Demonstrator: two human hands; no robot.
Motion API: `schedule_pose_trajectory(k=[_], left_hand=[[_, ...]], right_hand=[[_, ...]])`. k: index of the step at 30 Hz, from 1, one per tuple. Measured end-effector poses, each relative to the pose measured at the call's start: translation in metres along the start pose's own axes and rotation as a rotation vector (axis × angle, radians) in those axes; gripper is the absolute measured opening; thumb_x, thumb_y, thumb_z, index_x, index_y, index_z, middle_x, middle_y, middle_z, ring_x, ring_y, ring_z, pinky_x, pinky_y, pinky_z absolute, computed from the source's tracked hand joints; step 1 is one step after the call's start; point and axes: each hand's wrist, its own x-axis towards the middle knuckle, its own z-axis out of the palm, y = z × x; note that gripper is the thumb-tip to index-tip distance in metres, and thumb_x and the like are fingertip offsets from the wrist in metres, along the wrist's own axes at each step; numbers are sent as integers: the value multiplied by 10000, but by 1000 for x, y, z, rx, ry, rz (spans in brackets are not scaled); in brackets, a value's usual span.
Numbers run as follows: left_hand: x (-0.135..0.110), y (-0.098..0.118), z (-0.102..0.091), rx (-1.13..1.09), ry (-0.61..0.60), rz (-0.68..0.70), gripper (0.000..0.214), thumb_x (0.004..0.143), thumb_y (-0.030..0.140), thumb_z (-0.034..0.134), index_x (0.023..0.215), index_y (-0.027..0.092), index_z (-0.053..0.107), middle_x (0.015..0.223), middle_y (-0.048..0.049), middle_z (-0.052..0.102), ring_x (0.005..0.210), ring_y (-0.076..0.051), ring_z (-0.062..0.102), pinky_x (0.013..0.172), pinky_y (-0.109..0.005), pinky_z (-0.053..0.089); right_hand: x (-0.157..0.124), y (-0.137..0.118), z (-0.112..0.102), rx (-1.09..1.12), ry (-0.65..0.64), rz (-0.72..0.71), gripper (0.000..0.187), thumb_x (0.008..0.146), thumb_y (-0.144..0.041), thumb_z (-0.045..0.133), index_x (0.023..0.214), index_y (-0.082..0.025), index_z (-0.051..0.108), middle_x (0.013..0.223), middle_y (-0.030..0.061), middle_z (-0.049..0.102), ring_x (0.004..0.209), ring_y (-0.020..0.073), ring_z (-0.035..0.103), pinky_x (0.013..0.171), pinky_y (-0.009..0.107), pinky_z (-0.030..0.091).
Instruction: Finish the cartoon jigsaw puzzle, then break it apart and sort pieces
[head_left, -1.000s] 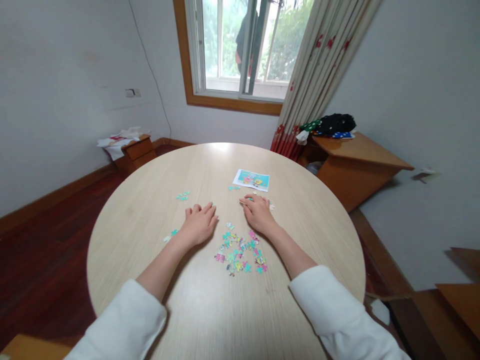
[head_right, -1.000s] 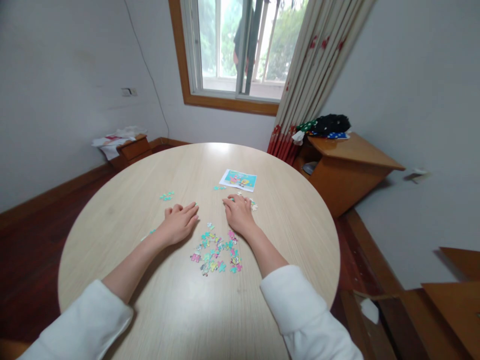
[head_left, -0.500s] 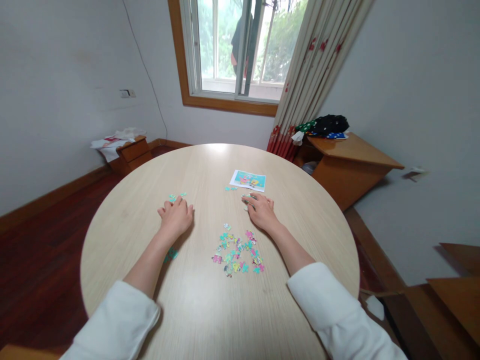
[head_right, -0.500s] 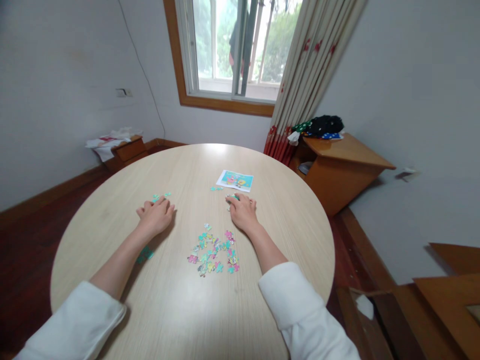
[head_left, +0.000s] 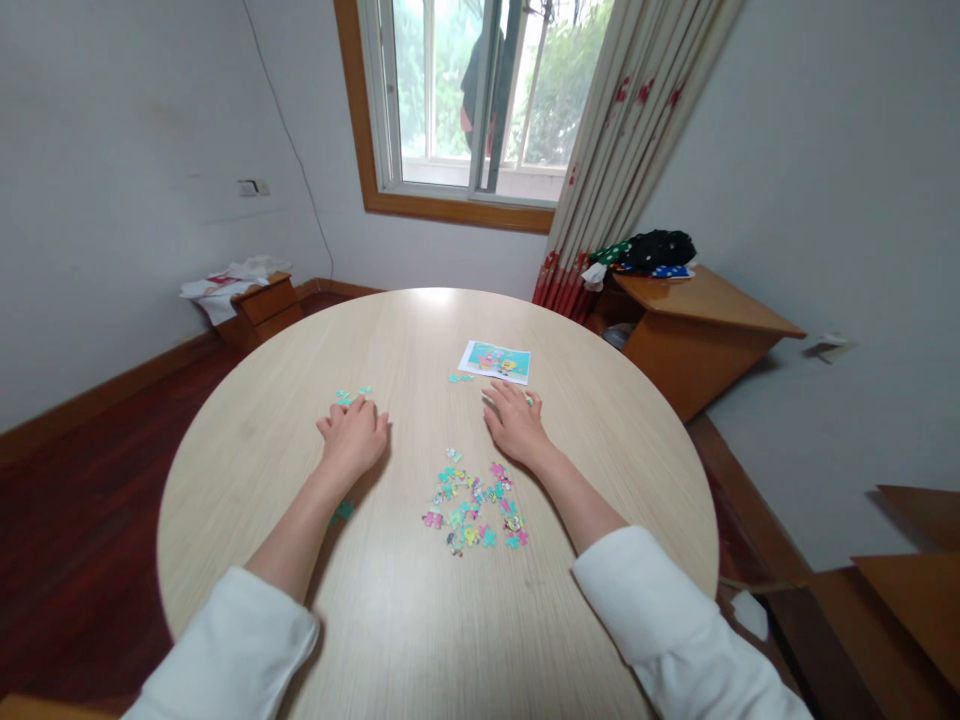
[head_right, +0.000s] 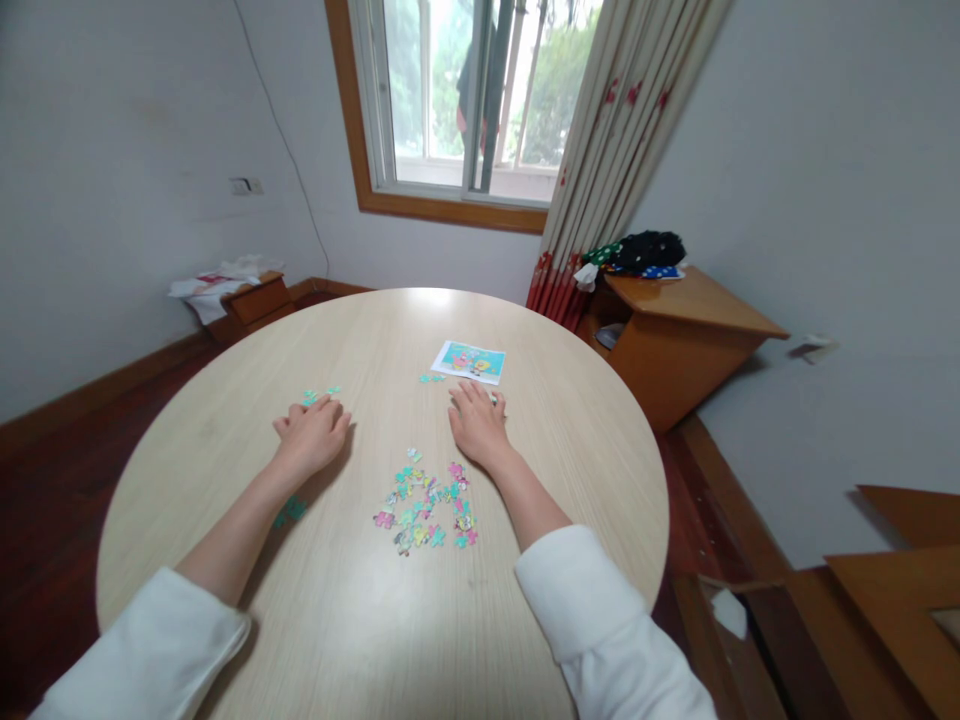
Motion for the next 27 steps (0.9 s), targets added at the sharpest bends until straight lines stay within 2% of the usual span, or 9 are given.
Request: schedule_pose_trajectory(k=[3, 5, 8, 11, 14, 17, 20, 22, 27], left_hand=[[-1, 3, -1, -32, 29, 23, 371, 872, 318, 314, 988, 158, 628, 1295, -141, 527, 1053, -396, 443, 796, -521, 347], [-3, 6, -1, -73, 46, 64, 350, 864, 295, 339, 975, 172, 647, 1265, -120, 560, 1053, -372, 453, 810, -499, 341], [-4, 9, -1, -112, 46, 127, 311, 841, 264, 388, 902, 186, 682, 1173, -103, 624, 1047, -334, 471, 833, -471, 325], [-5, 12, -1, -126, 30, 160, 297, 824, 224, 398, 835, 186, 692, 1053, -105, 673, 1010, -308, 497, 831, -456, 314], [-8, 15, -2, -178, -16, 276, 319, 828, 183, 372, 890, 193, 684, 1048, -87, 681, 987, -281, 502, 830, -445, 304], [-15, 22, -3, -213, -106, 464, 351, 836, 174, 360, 1036, 227, 644, 1229, -45, 610, 992, -270, 468, 827, -440, 299], [-22, 31, -2, -206, -176, 557, 377, 850, 197, 356, 1142, 225, 593, 1362, -38, 504, 991, -274, 440, 831, -444, 294], [-25, 36, -2, -196, -188, 579, 375, 860, 198, 337, 1116, 204, 611, 1347, -49, 519, 975, -274, 439, 830, -448, 288], [-31, 44, -7, -199, -181, 640, 339, 840, 152, 341, 825, 194, 677, 1110, -54, 673, 910, -244, 473, 812, -431, 275]], right_hand=[[-1, -10, -2, 11, -118, -47, 367, 901, -209, 370, 1242, -180, 503, 1315, 123, 535, 1333, 280, 316, 1056, 572, 99], [-4, -18, -4, 69, -188, -130, 386, 897, -177, 342, 1256, -177, 485, 1301, 113, 547, 1337, 252, 320, 1075, 561, 77], [-8, -32, -7, 191, -269, -267, 419, 864, -128, 337, 1260, -173, 465, 1297, 104, 549, 1307, 193, 375, 1097, 513, 90], [-11, -41, -9, 288, -313, -312, 448, 828, -96, 343, 1255, -177, 451, 1263, 96, 578, 1234, 161, 461, 1101, 492, 99], [-11, -40, -7, 324, -250, -305, 456, 804, -74, 323, 1227, -171, 464, 1252, 95, 582, 1215, 155, 473, 1095, 477, 124], [-8, -33, -2, 300, -131, -273, 438, 812, -78, 300, 1203, -155, 483, 1263, 107, 562, 1226, 168, 452, 1080, 463, 167], [-6, -25, 5, 246, -59, -230, 434, 813, -80, 301, 1199, -146, 490, 1245, 123, 570, 1216, 188, 458, 1065, 463, 190], [-4, -21, 8, 198, -38, -185, 437, 811, -82, 310, 1205, -136, 491, 1245, 134, 571, 1230, 208, 447, 1058, 470, 191], [1, -12, 14, 91, -64, -83, 451, 818, -97, 324, 1244, -112, 472, 1278, 143, 555, 1284, 248, 390, 1060, 485, 159]])
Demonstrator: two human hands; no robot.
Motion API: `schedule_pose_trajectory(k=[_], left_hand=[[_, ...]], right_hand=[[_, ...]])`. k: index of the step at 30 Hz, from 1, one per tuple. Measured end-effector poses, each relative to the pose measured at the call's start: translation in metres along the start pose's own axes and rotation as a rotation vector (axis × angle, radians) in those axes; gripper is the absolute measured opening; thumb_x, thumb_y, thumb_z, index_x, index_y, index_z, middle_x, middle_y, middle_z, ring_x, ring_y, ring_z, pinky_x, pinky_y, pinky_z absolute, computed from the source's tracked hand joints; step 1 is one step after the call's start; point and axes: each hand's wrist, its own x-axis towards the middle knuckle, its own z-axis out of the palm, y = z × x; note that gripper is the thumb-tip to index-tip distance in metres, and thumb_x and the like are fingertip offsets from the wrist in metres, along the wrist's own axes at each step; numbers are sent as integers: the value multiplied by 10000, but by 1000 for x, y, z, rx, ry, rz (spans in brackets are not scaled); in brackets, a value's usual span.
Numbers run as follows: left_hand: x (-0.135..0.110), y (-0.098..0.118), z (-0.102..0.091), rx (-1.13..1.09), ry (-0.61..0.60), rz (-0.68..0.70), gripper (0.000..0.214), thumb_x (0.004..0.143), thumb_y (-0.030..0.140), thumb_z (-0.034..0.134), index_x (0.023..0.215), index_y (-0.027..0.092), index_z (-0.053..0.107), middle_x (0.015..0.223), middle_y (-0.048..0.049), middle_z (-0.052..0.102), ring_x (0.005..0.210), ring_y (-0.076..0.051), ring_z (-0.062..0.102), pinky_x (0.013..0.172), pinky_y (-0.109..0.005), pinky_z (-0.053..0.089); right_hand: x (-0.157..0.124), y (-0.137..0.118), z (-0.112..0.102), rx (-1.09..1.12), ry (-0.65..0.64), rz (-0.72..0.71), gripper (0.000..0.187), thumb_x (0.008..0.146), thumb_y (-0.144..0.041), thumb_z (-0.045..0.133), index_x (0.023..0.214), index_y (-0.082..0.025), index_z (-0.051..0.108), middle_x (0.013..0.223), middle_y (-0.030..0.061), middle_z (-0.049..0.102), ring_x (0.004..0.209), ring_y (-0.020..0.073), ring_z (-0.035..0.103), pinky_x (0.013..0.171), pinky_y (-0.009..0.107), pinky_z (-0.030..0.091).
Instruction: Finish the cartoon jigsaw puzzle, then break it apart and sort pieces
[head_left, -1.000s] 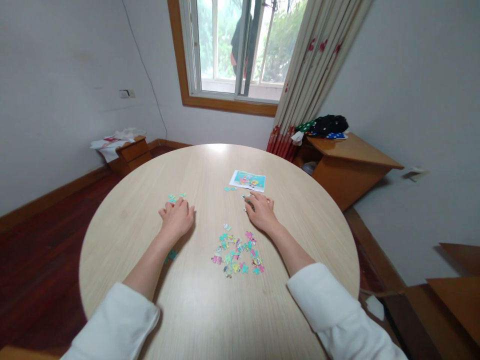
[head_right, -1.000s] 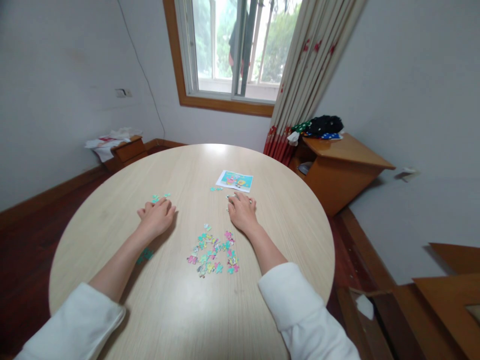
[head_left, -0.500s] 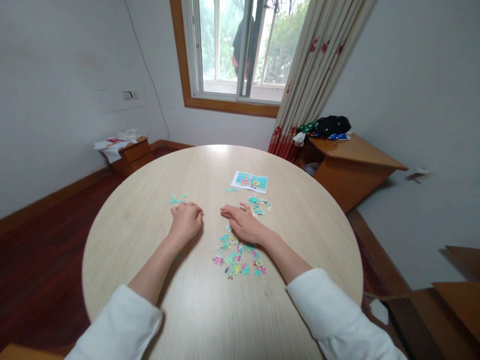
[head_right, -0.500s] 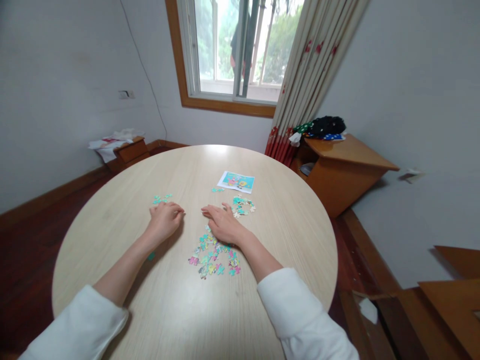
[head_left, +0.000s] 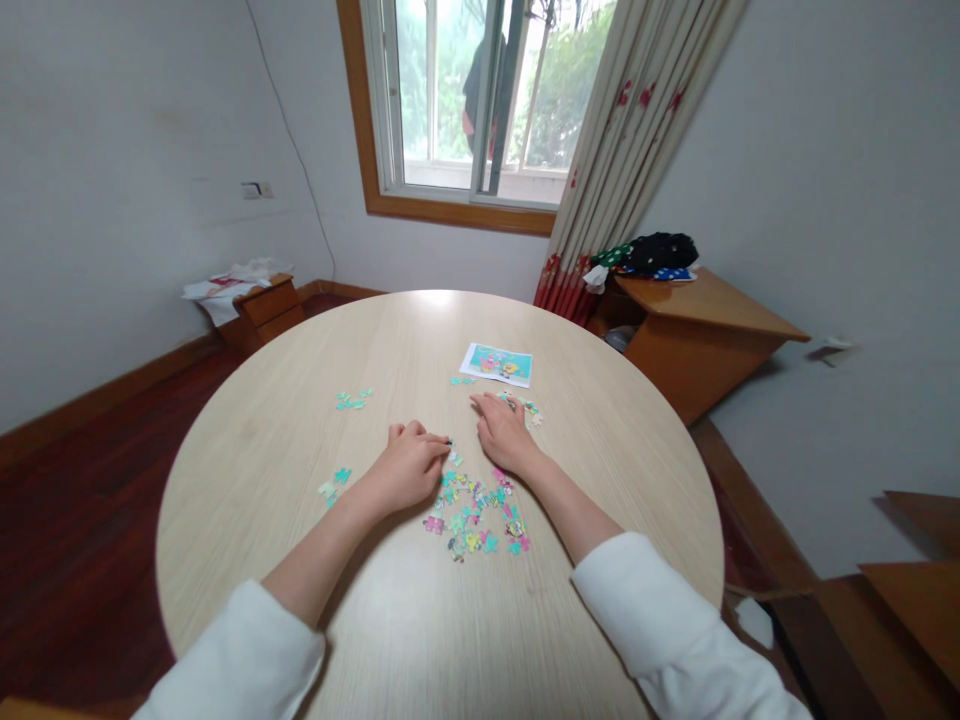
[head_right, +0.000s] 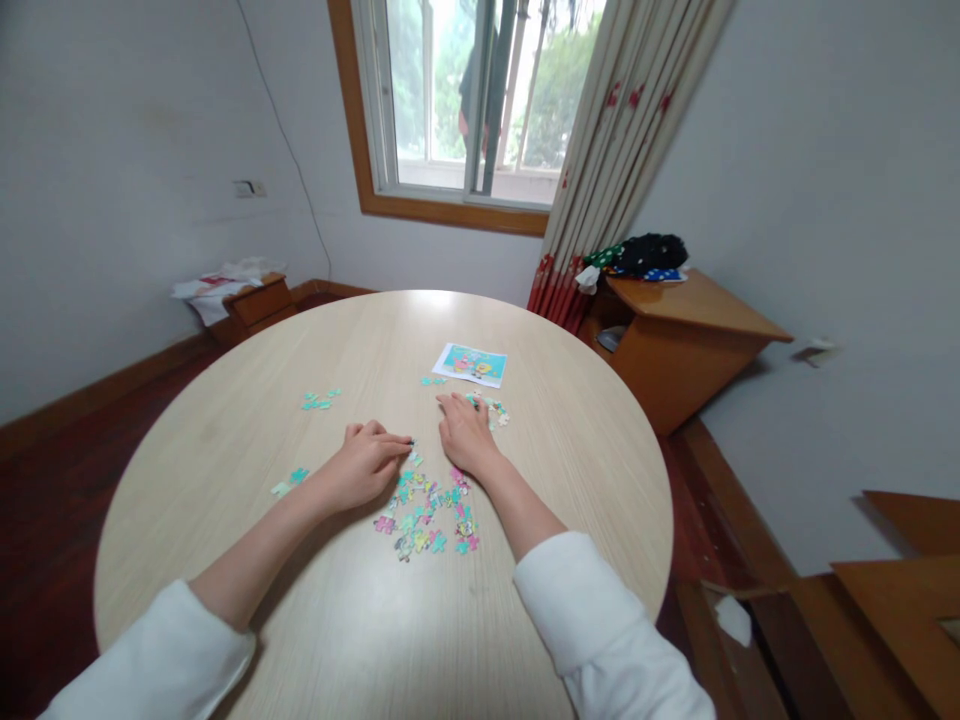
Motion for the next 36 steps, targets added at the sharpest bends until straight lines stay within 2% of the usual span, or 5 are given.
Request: schedule_pose_trajectory(k=[10, 16, 22, 29, 36], left_hand=[[1, 5, -1, -29, -1, -68, 329, 822, 129, 355, 818, 187, 679, 1036, -67, 699, 881, -248, 525, 798, -428, 283], [1, -1, -3, -62, 11, -83, 346, 836, 158, 363, 972, 165, 681, 873, -98, 712, 818, -221, 589, 836, -412, 321], [0, -2, -4, -164, 22, -62, 329, 857, 193, 377, 957, 161, 688, 849, -94, 718, 758, -192, 619, 826, -364, 369], [-3, -8, 3, -256, 68, -88, 338, 842, 178, 376, 1001, 161, 674, 721, -54, 698, 726, -180, 598, 766, -319, 418], [-2, -15, 5, -246, 241, -161, 249, 806, 150, 403, 886, 180, 637, 883, -63, 676, 875, -197, 552, 828, -350, 391]], right_hand=[[17, 3, 3, -89, 62, 36, 465, 808, -95, 346, 1257, -120, 465, 1296, 132, 546, 1289, 223, 378, 1055, 453, 155], [31, 0, 5, -175, -18, 34, 503, 840, -121, 321, 1339, -108, 389, 1388, 135, 456, 1337, 236, 308, 1073, 475, 111], [33, 3, 3, -178, -60, 70, 498, 852, -132, 320, 1346, -114, 387, 1349, 153, 493, 1308, 232, 352, 1074, 481, 115], [30, 3, -3, -74, 35, -44, 402, 827, -78, 358, 1163, -160, 563, 1137, 113, 654, 1170, 222, 497, 1052, 485, 139], [21, -12, -6, 74, 27, -227, 304, 851, -105, 399, 1018, -190, 639, 1043, 62, 695, 1050, 165, 570, 1050, 430, 178]])
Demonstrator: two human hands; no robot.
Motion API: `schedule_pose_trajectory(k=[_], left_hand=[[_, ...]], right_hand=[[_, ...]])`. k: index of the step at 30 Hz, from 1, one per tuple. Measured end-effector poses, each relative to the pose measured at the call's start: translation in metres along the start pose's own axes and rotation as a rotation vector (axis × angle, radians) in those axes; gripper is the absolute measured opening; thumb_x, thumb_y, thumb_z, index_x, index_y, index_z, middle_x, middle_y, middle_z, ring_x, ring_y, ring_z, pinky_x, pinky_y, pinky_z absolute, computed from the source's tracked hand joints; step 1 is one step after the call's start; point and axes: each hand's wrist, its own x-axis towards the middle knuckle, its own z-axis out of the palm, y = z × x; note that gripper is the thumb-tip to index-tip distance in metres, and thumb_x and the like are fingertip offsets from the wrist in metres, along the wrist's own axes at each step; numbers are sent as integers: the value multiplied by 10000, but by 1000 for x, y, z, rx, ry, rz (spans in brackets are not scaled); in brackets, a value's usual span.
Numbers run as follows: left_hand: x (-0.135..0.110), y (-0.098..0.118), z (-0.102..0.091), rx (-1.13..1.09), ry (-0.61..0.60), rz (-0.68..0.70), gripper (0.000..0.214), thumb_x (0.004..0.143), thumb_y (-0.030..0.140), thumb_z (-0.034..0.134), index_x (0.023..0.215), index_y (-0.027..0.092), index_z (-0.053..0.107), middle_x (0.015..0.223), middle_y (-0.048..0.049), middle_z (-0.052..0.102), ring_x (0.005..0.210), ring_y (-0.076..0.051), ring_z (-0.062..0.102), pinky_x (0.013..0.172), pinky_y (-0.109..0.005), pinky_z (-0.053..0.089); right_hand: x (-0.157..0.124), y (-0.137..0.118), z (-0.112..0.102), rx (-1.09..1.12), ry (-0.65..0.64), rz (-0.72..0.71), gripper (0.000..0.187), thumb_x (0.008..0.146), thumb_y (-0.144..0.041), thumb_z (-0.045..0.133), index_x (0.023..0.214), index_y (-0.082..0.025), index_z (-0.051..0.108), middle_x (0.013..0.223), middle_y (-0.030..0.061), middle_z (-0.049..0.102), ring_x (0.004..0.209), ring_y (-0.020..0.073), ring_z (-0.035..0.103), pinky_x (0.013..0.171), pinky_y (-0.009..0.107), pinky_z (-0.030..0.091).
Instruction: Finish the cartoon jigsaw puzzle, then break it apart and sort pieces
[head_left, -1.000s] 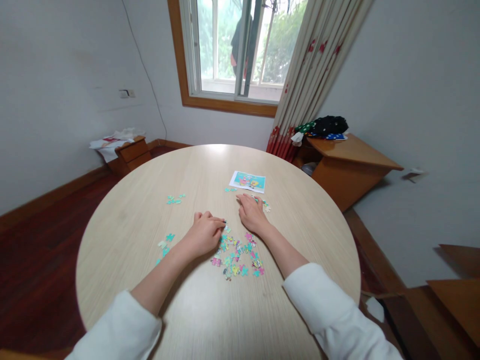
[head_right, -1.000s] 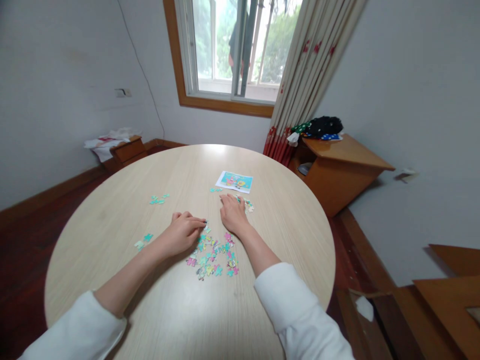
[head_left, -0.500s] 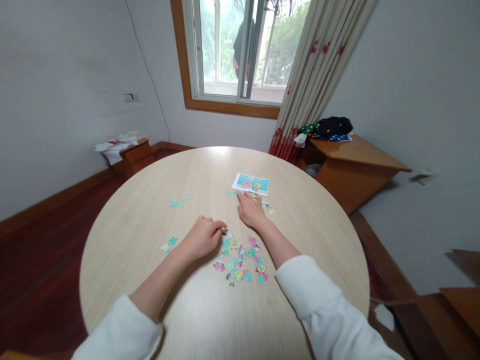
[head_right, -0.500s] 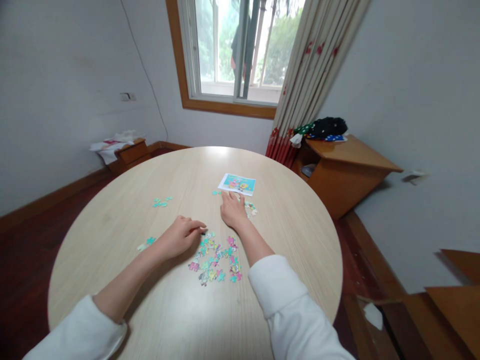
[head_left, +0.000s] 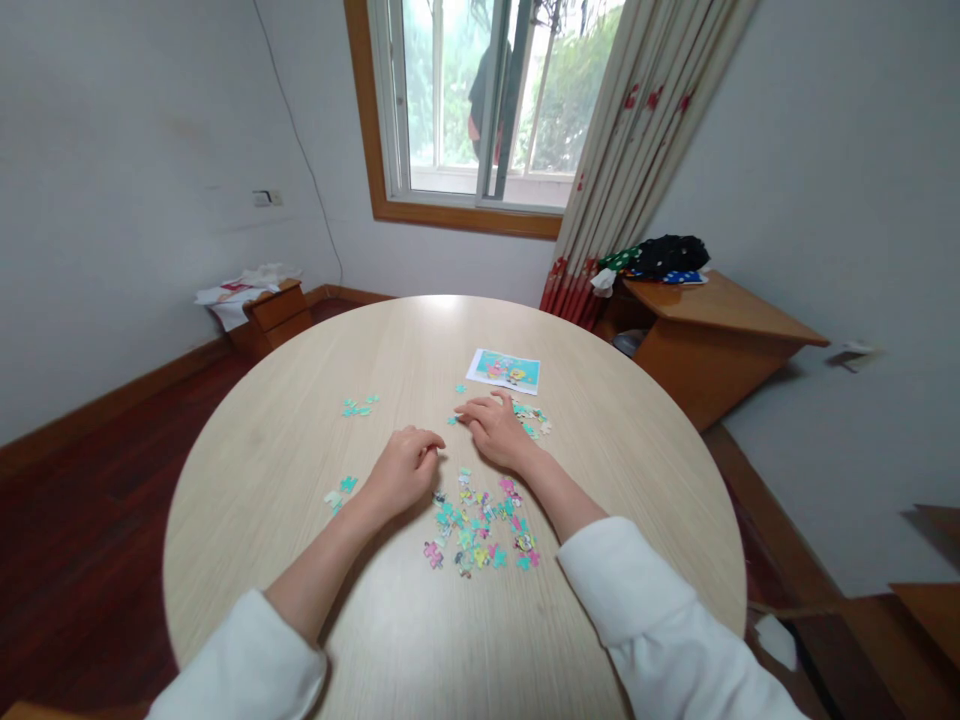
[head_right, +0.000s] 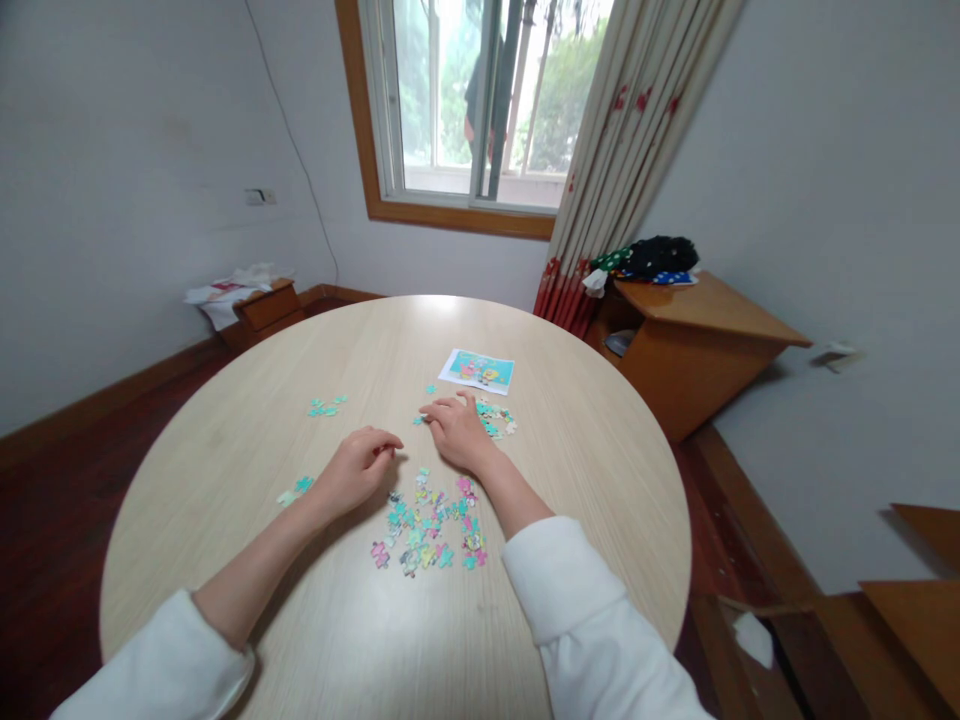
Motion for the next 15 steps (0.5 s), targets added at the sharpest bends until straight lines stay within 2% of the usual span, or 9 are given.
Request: schedule_pose_trajectory(k=[3, 7, 12, 15], left_hand=[[0, 0, -2, 58, -16, -37, 236, 776, 110, 400, 897, 200, 581, 992, -46, 651, 968, -221, 498, 874, -397, 342], [-1, 1, -2, 91, -119, -74, 229, 788, 83, 344, 876, 196, 522, 924, -39, 626, 963, -221, 485, 872, -414, 304], [-2, 4, -2, 93, -158, -60, 216, 818, 105, 324, 839, 187, 524, 894, -44, 618, 961, -218, 504, 862, -402, 285], [-2, 8, -2, 79, -175, -41, 230, 831, 118, 321, 803, 184, 540, 869, -45, 616, 933, -210, 520, 859, -396, 285]], right_hand=[[-3, -12, 1, 72, -28, -80, 315, 845, -105, 405, 1018, -205, 649, 1032, 46, 696, 1031, 149, 577, 1043, 410, 208], [-5, -22, 3, 128, -43, -136, 338, 819, -77, 407, 1006, -199, 661, 1000, 44, 703, 994, 146, 589, 1036, 399, 226], [-4, -18, 5, 133, -5, -95, 303, 834, -96, 408, 1002, -167, 650, 949, 51, 716, 927, 148, 609, 998, 379, 273], [0, -11, 8, 55, 38, -21, 316, 855, -100, 384, 1040, -154, 634, 1034, 81, 694, 1032, 171, 579, 968, 377, 297]])
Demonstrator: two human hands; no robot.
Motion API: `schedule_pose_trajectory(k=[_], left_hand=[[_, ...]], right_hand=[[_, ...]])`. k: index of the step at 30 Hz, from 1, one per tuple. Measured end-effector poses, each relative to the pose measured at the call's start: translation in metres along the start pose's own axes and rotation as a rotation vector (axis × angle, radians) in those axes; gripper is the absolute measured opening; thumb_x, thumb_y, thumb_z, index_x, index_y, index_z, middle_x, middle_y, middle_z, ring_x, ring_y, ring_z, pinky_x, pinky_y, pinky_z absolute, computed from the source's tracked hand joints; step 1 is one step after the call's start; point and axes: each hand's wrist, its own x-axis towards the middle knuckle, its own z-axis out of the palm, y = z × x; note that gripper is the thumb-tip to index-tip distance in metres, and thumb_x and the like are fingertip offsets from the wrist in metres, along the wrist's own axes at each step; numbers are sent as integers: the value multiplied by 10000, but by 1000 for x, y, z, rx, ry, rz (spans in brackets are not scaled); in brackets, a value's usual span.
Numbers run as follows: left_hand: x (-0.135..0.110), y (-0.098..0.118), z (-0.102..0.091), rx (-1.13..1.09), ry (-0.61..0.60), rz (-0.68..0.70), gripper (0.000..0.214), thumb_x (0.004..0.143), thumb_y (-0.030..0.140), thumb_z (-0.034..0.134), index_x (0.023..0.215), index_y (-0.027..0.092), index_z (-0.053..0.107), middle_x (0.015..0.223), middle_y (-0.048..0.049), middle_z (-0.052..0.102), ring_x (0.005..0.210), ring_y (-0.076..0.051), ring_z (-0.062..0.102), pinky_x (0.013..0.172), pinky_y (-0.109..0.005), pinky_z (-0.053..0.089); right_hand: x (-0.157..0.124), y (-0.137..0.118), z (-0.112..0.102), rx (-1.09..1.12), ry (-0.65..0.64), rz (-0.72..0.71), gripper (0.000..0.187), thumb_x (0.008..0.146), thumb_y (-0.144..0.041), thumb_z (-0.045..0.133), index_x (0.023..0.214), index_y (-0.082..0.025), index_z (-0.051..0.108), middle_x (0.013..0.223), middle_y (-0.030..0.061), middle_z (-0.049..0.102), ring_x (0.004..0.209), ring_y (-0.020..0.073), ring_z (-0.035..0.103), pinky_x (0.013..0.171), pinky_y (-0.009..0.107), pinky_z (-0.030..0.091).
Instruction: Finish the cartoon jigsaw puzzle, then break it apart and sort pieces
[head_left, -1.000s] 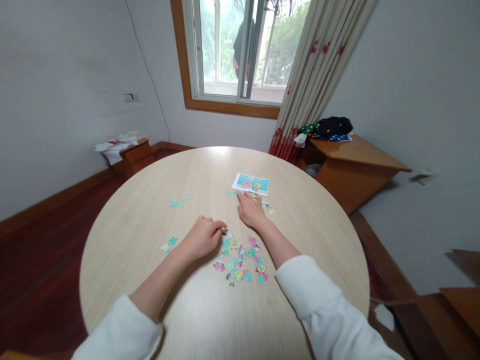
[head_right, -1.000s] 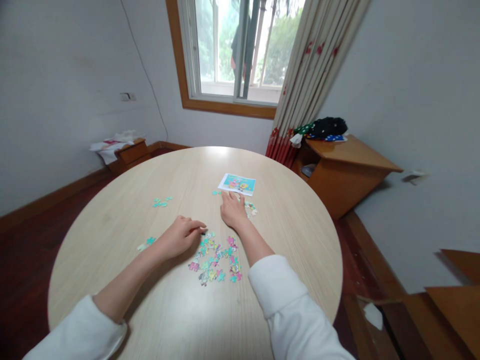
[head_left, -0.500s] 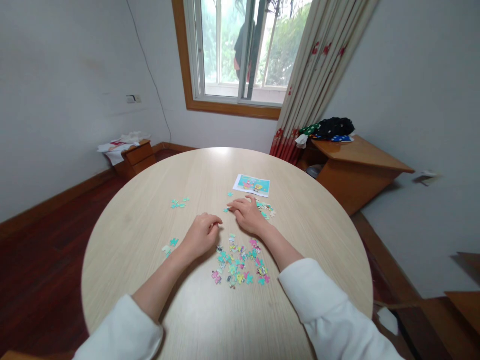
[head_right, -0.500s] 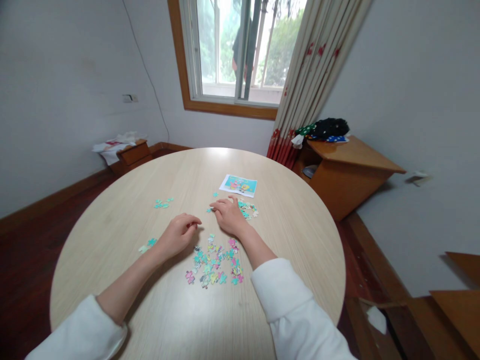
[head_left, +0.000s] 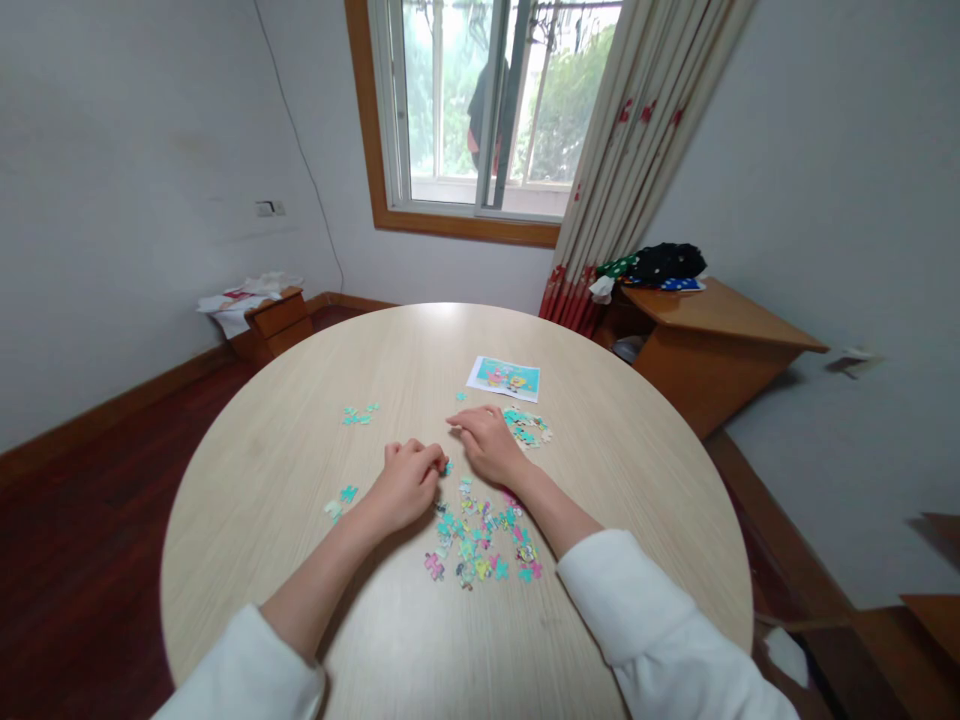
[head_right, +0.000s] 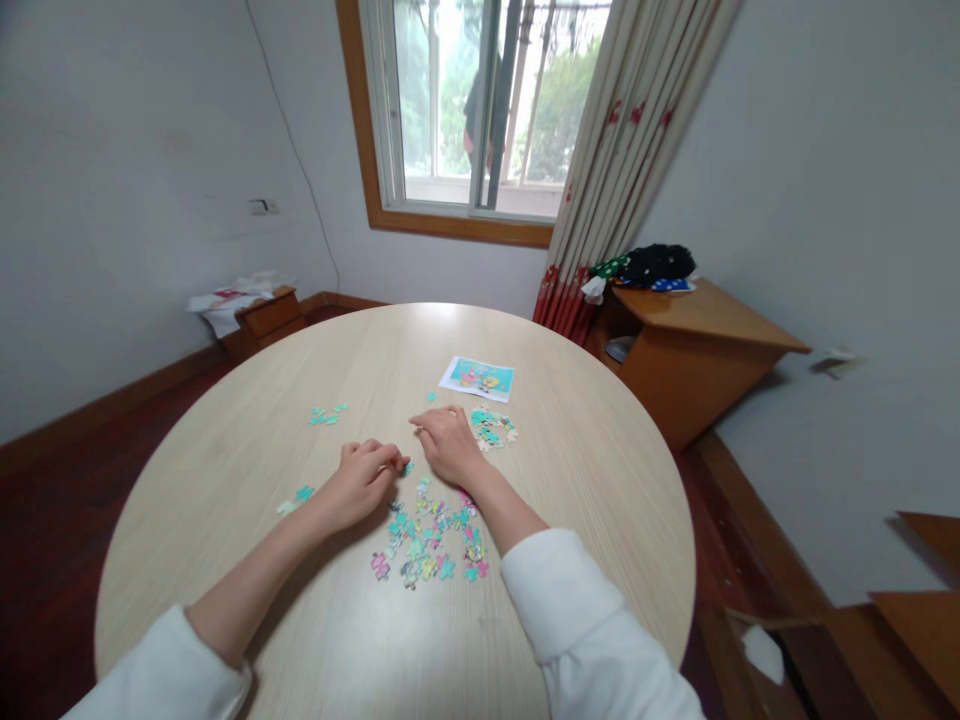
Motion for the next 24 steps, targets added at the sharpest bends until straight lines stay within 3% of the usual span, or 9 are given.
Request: schedule_pose_trajectory(k=[4, 9, 15, 24], left_hand=[[0, 4, 2, -29, -15, 37, 233, 824, 116, 331, 768, 180, 548, 834, -44, 618, 900, -198, 528, 859, -391, 288], [0, 9, 4, -74, -33, 67, 230, 810, 103, 336, 762, 181, 547, 827, -41, 635, 863, -184, 531, 863, -387, 297], [2, 7, 6, -120, 19, 71, 249, 790, 88, 349, 764, 189, 575, 835, -34, 652, 882, -188, 542, 871, -382, 316], [8, -2, 11, -136, 152, 22, 251, 769, 81, 359, 747, 183, 587, 797, -36, 646, 846, -183, 548, 858, -377, 351]], right_hand=[[5, 9, 6, -155, -19, 106, 353, 901, -159, 353, 1198, -144, 543, 1267, 114, 577, 1243, 212, 446, 1031, 425, 234], [8, 12, 11, -267, -105, 214, 423, 931, -270, 344, 1322, -127, 421, 1423, 138, 408, 1345, 259, 307, 1079, 494, 149], [7, 11, 9, -250, -156, 226, 417, 941, -275, 317, 1325, -148, 417, 1360, 134, 490, 1313, 249, 368, 1087, 519, 130], [11, 11, 12, -280, -132, 240, 424, 933, -296, 338, 1322, -150, 426, 1419, 145, 412, 1344, 268, 312, 1086, 539, 122]])
